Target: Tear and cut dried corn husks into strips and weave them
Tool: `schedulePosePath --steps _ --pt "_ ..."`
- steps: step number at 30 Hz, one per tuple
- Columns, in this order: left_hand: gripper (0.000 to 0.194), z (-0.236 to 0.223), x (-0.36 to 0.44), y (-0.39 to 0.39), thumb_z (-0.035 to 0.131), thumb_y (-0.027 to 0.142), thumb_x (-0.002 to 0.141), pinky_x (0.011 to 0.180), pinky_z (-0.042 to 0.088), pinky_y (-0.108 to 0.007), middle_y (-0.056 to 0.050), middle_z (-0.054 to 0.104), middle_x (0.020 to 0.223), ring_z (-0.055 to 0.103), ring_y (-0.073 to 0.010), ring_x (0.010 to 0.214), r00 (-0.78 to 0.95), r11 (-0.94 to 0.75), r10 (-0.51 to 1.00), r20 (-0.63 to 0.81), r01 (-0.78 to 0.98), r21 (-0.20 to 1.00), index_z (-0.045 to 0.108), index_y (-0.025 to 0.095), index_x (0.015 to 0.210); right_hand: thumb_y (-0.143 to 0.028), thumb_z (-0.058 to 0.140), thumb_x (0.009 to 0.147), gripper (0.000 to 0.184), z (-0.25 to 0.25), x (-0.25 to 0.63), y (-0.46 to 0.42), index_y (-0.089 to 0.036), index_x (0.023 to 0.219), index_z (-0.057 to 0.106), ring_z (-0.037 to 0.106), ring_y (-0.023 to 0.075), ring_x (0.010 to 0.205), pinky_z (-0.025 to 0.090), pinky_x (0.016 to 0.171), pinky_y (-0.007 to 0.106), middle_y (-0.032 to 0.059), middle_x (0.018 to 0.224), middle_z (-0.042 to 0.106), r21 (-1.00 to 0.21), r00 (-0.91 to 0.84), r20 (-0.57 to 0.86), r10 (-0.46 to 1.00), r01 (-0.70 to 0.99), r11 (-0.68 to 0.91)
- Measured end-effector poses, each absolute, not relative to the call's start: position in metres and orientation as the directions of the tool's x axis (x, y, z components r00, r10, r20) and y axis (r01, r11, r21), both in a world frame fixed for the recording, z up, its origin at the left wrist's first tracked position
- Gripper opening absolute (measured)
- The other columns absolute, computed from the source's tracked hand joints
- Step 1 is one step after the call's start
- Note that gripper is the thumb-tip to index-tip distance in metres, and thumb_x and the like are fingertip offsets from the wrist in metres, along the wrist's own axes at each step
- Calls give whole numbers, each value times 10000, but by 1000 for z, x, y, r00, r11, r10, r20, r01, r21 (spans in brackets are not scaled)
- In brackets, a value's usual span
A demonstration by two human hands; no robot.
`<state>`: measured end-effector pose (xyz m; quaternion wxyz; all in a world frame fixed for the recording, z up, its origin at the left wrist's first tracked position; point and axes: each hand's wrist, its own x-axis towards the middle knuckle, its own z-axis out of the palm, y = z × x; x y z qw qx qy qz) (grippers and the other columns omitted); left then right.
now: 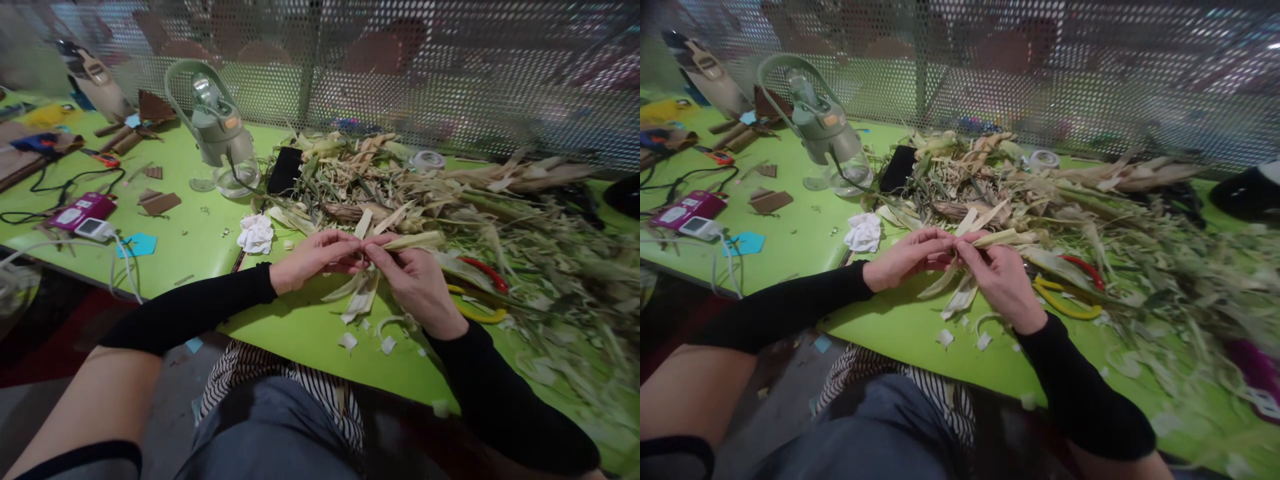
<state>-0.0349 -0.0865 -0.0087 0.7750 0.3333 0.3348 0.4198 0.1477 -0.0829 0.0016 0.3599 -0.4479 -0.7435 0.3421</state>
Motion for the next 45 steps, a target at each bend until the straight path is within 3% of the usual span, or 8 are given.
schedulePosePath --steps 5,11,19,25,28,33,39,45 --pt "103 -5 -33 -87 621 175 944 819 550 -272 13 683 751 656 -62 656 388 430 884 -263 -448 784 583 134 858 -373 552 968 218 1 146 -83 -220 866 669 627 187 724 525 675 332 37 845 660 -890 -283 221 933 332 312" --pt "90 -2 -33 -87 599 100 932 843 558 -305 27 663 679 661 -71 622 375 463 870 -321 -396 793 562 135 858 -221 584 901 14 -6 142 -83 -228 891 590 618 162 702 504 615 286 18 821 643 -790 -296 376 878 392 471" --pt "155 -3 -32 -84 572 -14 878 801 558 -259 62 639 664 652 -46 598 344 449 879 -332 -358 819 553 136 845 -256 649 858 92 -7 139 -80 -227 861 561 574 146 590 436 496 267 9 749 642 -755 -277 378 884 460 467" --pt "117 -8 -35 -79 621 54 893 833 558 -288 49 652 696 632 -54 614 253 373 923 -291 -391 842 550 139 858 -504 691 883 309 -13 143 -76 -204 906 619 570 145 556 401 456 261 16 719 671 -796 -251 241 938 502 338" --pt "100 -9 -37 -76 608 70 912 824 549 -283 42 663 718 635 -58 632 167 303 952 -255 -423 854 545 142 882 -542 680 890 342 -14 143 -79 -203 883 637 557 143 575 401 492 265 9 706 664 -712 -341 213 916 588 385" --pt "102 -12 -38 -73 619 68 905 762 536 -262 55 636 687 616 -53 591 162 282 958 -238 -365 887 543 136 900 -389 586 977 232 -10 140 -84 -221 830 649 609 195 707 460 661 334 36 741 669 -459 -461 461 758 608 649" --pt "81 -22 -37 -74 619 62 898 720 513 -222 37 641 749 611 -44 629 298 198 947 -122 -243 950 592 121 947 -303 586 970 164 -11 140 -85 -234 861 687 655 243 907 520 770 385 85 932 704 -287 -478 619 624 602 746" --pt "71 -23 -36 -77 627 98 911 765 518 -240 -3 681 835 654 -70 734 329 156 942 -66 -258 953 608 125 973 -285 587 962 168 -6 141 -85 -241 817 661 676 259 900 549 758 408 97 926 711 -362 -383 615 690 640 678"
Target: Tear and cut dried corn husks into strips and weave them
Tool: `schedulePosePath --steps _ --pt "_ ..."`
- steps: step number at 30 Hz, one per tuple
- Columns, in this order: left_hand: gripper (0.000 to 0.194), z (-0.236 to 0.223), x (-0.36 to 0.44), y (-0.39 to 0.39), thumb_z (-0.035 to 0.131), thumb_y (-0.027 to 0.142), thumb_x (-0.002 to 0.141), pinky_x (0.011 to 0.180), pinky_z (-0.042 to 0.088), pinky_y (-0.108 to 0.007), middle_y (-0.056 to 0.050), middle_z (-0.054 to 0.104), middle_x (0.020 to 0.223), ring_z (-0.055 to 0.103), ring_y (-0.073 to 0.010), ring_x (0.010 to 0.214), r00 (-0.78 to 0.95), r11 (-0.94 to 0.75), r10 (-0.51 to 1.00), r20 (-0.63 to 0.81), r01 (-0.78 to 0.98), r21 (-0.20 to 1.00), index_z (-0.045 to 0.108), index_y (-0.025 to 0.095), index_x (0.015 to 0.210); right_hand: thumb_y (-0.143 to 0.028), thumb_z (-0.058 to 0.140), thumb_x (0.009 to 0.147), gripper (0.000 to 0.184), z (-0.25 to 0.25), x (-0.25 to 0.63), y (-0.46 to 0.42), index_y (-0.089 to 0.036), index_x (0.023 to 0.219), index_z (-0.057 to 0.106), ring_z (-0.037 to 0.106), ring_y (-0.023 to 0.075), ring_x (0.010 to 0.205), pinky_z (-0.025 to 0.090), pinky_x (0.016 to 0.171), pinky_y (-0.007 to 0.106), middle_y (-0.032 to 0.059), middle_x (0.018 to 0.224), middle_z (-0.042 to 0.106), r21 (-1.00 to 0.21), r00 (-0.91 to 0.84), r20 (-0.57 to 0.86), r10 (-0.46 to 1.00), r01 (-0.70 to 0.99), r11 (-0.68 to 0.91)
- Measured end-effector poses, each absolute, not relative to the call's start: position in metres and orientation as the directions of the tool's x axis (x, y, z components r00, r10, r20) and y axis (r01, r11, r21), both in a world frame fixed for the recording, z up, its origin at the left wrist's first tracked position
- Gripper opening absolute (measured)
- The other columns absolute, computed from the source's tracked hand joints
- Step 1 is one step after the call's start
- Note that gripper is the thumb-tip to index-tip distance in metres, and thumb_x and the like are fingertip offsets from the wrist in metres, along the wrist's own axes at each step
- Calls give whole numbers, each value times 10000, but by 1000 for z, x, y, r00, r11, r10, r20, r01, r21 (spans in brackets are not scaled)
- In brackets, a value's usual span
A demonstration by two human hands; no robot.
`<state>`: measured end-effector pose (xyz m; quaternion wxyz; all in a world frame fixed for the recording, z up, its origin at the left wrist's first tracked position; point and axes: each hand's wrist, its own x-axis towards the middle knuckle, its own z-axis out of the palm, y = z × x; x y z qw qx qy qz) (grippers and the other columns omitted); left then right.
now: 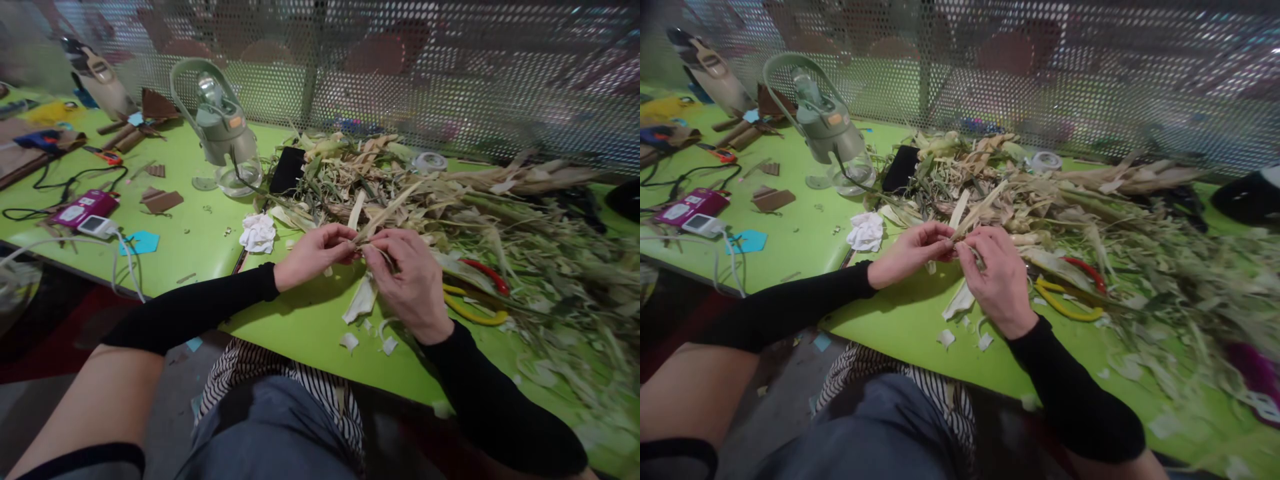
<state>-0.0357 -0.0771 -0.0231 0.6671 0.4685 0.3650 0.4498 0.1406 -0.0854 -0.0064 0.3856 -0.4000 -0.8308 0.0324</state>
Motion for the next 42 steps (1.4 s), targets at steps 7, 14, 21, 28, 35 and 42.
schedulePosePath --steps 7,14,21,28,35,42 --pt "69 -22 -38 -77 641 122 913 793 526 -257 4 678 804 667 -81 754 383 177 922 -63 -272 946 579 135 941 -282 600 951 153 -4 141 -83 -261 815 667 709 261 875 560 797 430 69 878 759 -492 -358 580 732 562 665" --pt "112 -20 -46 -74 688 92 858 809 552 -295 -54 716 887 712 -131 818 699 285 712 -59 -211 935 607 128 927 -266 512 939 208 11 151 -83 -242 741 569 697 233 846 535 735 370 80 946 728 -577 -592 346 728 478 663" --pt "89 -16 -38 -80 595 105 940 857 552 -304 4 683 792 693 -95 763 518 284 848 -114 -263 922 535 156 898 -264 486 927 198 6 147 -83 -249 729 484 534 185 639 417 611 335 34 706 557 -456 -495 456 740 584 672" --pt "113 -19 -30 -86 565 73 947 914 540 -344 -1 681 797 689 -94 768 515 281 852 -95 -297 913 504 157 902 -292 532 936 210 0 144 -83 -243 734 504 458 129 509 338 505 281 -26 601 534 -559 -299 454 840 638 529" --pt "111 -24 -31 -85 590 99 945 832 549 -284 -4 676 794 703 -90 789 537 222 843 -24 -308 925 501 148 899 -337 626 928 178 -1 143 -86 -239 780 626 562 148 561 401 519 280 -10 666 650 -610 -247 477 844 598 520" --pt "143 -22 -31 -86 645 89 902 745 537 -255 21 668 739 684 -77 699 483 243 872 -82 -282 928 513 143 916 -405 645 928 198 -4 141 -86 -231 838 674 621 164 571 429 507 273 7 695 698 -640 -258 466 846 562 524"
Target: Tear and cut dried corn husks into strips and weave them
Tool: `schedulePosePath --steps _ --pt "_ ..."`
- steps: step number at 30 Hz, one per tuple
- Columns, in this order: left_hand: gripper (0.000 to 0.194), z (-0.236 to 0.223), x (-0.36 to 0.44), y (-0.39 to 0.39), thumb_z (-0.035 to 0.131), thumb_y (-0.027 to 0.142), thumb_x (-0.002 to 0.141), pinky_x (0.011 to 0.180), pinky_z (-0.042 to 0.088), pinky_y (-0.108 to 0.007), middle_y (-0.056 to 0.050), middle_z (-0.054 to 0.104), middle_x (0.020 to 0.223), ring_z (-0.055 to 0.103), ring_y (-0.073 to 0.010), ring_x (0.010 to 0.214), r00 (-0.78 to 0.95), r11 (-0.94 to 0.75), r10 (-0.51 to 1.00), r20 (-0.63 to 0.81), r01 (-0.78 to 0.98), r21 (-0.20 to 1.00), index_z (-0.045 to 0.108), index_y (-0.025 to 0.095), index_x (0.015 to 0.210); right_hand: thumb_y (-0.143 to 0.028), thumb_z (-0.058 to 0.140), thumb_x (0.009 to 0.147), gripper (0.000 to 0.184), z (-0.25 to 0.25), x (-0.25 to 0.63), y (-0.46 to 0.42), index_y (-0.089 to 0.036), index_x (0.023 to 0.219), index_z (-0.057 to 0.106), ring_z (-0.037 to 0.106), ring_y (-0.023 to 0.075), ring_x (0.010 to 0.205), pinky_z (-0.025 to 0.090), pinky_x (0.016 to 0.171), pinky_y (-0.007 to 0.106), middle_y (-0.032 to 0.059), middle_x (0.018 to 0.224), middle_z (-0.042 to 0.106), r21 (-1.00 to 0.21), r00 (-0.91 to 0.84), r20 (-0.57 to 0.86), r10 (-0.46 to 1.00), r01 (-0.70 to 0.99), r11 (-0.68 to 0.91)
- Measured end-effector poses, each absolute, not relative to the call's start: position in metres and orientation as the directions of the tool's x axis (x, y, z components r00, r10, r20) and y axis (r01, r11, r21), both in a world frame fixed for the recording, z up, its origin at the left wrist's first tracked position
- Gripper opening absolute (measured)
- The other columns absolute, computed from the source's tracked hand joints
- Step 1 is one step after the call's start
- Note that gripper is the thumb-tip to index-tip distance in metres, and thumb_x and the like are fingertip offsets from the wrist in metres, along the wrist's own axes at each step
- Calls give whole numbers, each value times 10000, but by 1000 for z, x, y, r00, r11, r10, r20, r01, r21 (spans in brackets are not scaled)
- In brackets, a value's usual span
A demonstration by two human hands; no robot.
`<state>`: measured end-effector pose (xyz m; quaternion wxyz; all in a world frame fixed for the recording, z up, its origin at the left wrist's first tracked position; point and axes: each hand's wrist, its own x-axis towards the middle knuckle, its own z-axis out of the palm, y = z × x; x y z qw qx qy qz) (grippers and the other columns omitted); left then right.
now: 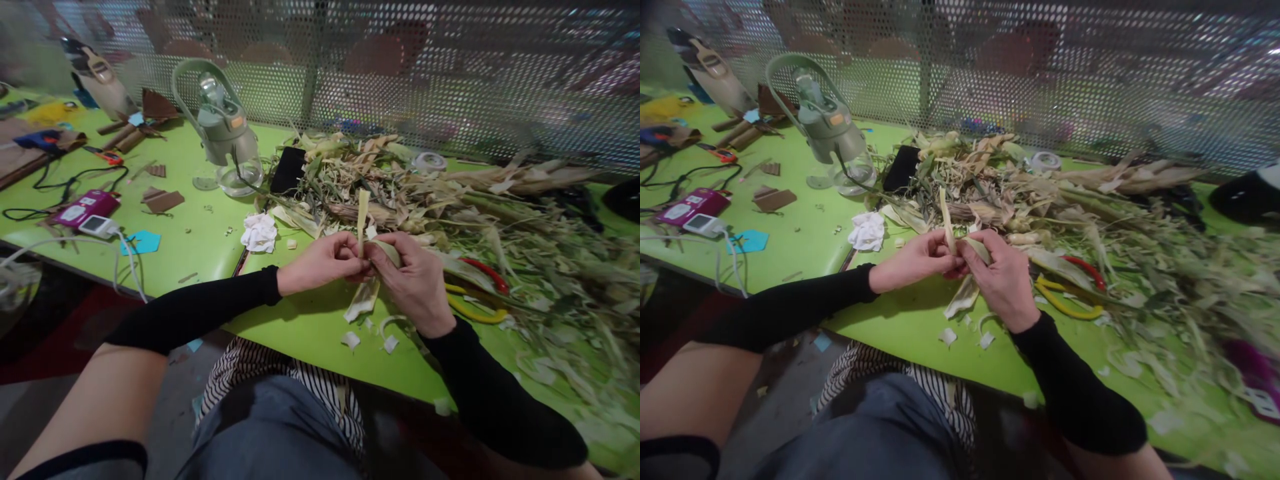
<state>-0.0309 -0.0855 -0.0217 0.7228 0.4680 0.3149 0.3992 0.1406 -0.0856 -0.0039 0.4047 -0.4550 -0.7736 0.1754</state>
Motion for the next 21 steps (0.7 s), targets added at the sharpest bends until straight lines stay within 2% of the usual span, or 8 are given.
schedulePosePath --steps 3,7,12,16,18,21 --pt "121 -16 -32 -86 633 108 912 748 534 -274 -1 699 758 687 -89 698 440 265 889 -129 -264 928 517 142 920 -475 647 917 262 -4 142 -84 -214 907 662 615 168 576 411 477 265 20 709 694 -631 -239 443 864 601 490" --pt "91 -10 -34 -84 604 116 933 829 540 -307 -7 717 771 696 -95 742 415 292 896 -158 -283 914 517 144 933 -447 618 941 228 -6 144 -82 -220 949 637 622 170 608 433 499 278 31 778 697 -608 -212 493 843 609 509" --pt "96 -13 -35 -83 620 130 927 853 544 -324 -8 709 769 695 -103 732 394 305 904 -168 -318 897 525 143 918 -379 659 919 201 -10 147 -84 -224 1042 624 702 225 818 563 702 360 62 947 721 -631 -279 514 811 518 578" --pt "47 -15 -36 -80 599 163 948 860 546 -316 -39 722 835 685 -90 712 430 365 881 -198 -350 863 596 117 935 -293 607 958 221 -14 150 -85 -230 1170 614 710 252 999 579 867 446 88 1102 721 -659 -315 557 769 396 640" --pt "72 -14 -37 -78 595 162 953 833 550 -293 -47 726 835 672 -75 683 446 414 863 -238 -354 838 616 106 913 -220 607 950 221 -14 150 -84 -252 1169 618 706 251 1015 582 866 450 80 1120 713 -601 -328 622 711 382 702" --pt "132 -13 -40 -78 580 136 957 788 551 -261 -37 718 778 657 -61 653 507 471 815 -279 -300 829 615 103 834 -119 686 873 302 -12 148 -81 -271 1126 621 696 251 1028 587 850 432 64 1108 705 -416 -403 724 561 393 820"
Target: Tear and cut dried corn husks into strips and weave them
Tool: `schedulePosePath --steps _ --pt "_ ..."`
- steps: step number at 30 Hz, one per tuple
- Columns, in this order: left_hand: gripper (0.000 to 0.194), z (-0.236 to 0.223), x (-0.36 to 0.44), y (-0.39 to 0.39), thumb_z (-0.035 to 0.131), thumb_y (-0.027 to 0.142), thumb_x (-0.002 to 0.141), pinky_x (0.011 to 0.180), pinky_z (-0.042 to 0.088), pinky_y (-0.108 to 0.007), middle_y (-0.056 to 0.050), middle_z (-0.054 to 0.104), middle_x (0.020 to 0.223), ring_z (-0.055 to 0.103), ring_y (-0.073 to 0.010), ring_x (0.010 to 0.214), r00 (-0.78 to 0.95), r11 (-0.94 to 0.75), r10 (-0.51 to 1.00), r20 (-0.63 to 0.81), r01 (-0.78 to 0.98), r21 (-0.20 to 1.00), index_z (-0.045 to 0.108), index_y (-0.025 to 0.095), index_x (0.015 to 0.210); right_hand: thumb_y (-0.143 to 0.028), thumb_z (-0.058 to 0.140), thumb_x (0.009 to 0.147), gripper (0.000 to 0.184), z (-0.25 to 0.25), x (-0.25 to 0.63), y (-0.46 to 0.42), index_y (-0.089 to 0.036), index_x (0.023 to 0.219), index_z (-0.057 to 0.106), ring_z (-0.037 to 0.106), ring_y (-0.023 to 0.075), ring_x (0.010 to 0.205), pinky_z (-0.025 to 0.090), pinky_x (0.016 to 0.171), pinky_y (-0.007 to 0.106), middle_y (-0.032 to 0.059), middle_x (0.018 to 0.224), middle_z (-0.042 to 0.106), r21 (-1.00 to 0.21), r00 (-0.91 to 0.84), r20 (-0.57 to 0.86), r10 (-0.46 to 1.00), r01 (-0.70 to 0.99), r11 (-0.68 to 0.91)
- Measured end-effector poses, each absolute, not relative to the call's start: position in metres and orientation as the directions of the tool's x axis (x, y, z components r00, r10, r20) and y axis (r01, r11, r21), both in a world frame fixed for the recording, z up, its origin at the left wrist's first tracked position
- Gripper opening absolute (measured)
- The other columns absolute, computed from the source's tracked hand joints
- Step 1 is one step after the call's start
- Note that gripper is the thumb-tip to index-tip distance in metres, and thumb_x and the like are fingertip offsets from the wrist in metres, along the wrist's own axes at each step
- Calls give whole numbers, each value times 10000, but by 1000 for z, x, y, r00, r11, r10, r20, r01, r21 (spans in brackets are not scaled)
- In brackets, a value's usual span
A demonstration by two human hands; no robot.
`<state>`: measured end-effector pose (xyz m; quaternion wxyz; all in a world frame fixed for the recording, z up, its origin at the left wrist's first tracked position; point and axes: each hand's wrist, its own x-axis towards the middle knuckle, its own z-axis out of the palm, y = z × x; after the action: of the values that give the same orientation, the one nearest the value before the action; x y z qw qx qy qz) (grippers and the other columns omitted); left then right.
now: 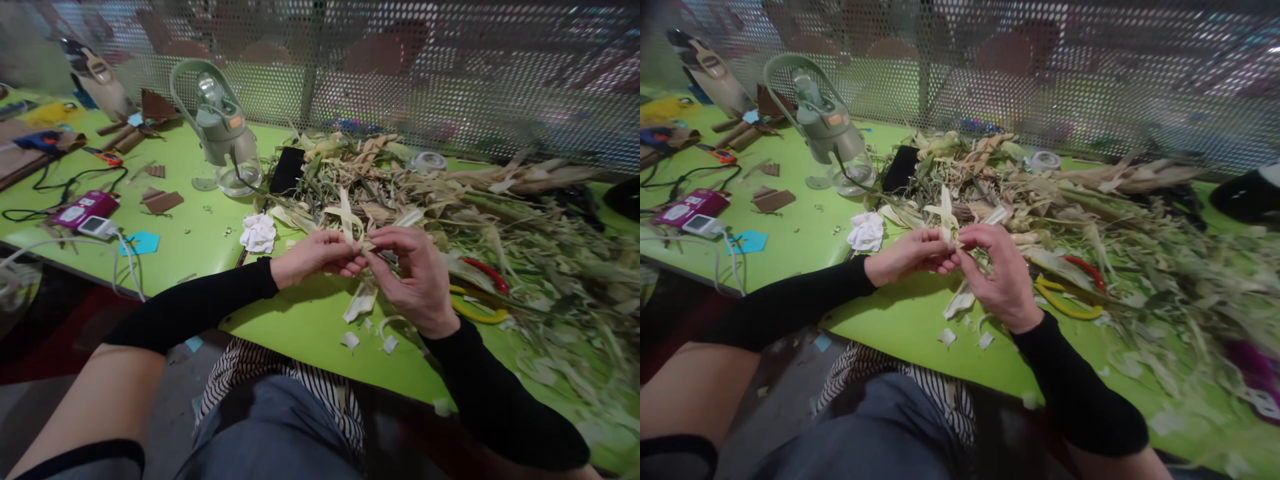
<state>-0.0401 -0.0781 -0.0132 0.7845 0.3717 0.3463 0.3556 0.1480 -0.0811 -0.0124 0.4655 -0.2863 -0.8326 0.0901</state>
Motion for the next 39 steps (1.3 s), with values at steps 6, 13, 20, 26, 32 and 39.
schedulePosePath --steps 6,13,20,26,32,39 --pt "74 -19 -42 -81 643 83 897 741 546 -248 -16 692 709 653 -72 639 587 353 791 -174 -205 913 640 92 823 -69 703 838 393 -12 144 -81 -294 1149 623 674 264 1119 585 888 446 59 1131 696 -343 -474 728 495 373 862" --pt "76 -28 -34 -80 662 80 890 806 564 -296 -31 705 747 690 -91 699 628 346 767 -133 -229 910 623 79 826 -234 699 902 183 -11 144 -82 -235 1056 601 658 217 870 546 726 376 63 1009 685 -268 -436 705 559 566 779" --pt "141 -29 -32 -84 656 110 909 802 555 -299 -14 689 772 695 -96 740 505 257 858 -88 -275 926 538 121 833 -462 679 924 257 -12 142 -82 -220 858 623 595 182 689 473 617 329 23 782 644 -463 -290 601 745 633 620" --pt "78 -32 -33 -82 657 153 906 787 540 -286 -38 699 812 663 -93 730 554 226 831 -58 -241 944 601 101 895 -372 711 904 196 -13 140 -86 -220 1025 688 648 179 753 529 687 329 35 909 725 -590 -261 530 807 571 572" --pt "53 -21 -32 -87 664 154 896 861 549 -332 -39 698 839 674 -111 760 546 328 828 -130 -283 901 650 104 908 -357 738 873 250 -16 136 -91 -229 1080 680 663 175 732 563 655 325 27 910 733 -738 -166 493 854 439 512" --pt "92 -14 -33 -87 591 96 928 860 573 -348 -82 722 819 676 -105 694 608 552 712 -352 -175 815 664 82 875 -430 676 920 189 -7 140 -92 -243 942 672 626 143 624 519 557 267 -6 771 677 -857 -261 304 916 344 383"
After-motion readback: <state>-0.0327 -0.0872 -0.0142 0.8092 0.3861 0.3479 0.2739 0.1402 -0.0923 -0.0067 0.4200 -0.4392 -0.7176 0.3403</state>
